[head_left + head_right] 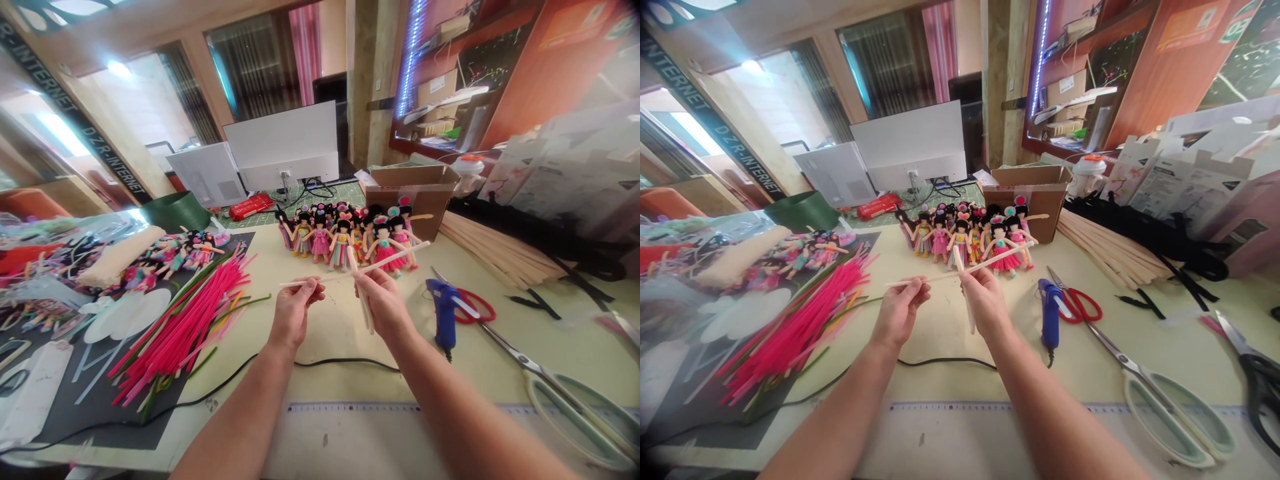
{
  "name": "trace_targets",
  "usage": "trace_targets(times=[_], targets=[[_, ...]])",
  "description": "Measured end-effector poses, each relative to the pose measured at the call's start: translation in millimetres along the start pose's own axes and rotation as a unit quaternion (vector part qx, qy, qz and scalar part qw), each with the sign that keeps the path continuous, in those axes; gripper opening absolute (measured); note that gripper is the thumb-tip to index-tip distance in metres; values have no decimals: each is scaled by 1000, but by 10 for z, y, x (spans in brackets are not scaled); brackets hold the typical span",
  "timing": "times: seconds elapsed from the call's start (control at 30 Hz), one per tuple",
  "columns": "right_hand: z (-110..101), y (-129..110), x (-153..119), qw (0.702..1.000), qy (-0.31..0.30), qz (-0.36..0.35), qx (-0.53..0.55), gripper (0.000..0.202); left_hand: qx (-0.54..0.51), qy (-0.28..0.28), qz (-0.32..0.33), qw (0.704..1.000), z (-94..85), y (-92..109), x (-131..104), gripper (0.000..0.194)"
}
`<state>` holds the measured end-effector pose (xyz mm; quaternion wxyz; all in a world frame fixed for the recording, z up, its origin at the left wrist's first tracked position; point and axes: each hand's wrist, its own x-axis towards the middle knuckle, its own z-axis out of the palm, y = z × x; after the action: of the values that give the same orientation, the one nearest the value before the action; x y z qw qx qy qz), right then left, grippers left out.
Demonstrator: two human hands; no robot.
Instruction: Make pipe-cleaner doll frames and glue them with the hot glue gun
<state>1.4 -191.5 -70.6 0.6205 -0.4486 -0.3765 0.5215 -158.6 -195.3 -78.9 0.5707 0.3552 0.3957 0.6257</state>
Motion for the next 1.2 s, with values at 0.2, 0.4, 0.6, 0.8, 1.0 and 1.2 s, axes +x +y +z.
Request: trace_targets(times=[0.2,0.4,0.6,0.8,1.0,1.2], targets=[[-16,32,45,1000,8,0,20,25,-34,32,9,999,-35,4,49,27],[-25,12,45,999,18,-8,26,25,-50,64,15,997,-137,58,127,28],[-15,31,36,1000,7,-2,29,26,-64,99,25,993,-215,122,179,31],[-69,27,71,998,36,-20,51,28,-134,152,18,979,-321,178,279,23],[-39,5,39,994,27,17,105,26,-136,108,-141,975,-221,-31,232,16],[22,60,-15,989,-1,69,134,27,-34,-60,-122,990,-62,-139,76,29]])
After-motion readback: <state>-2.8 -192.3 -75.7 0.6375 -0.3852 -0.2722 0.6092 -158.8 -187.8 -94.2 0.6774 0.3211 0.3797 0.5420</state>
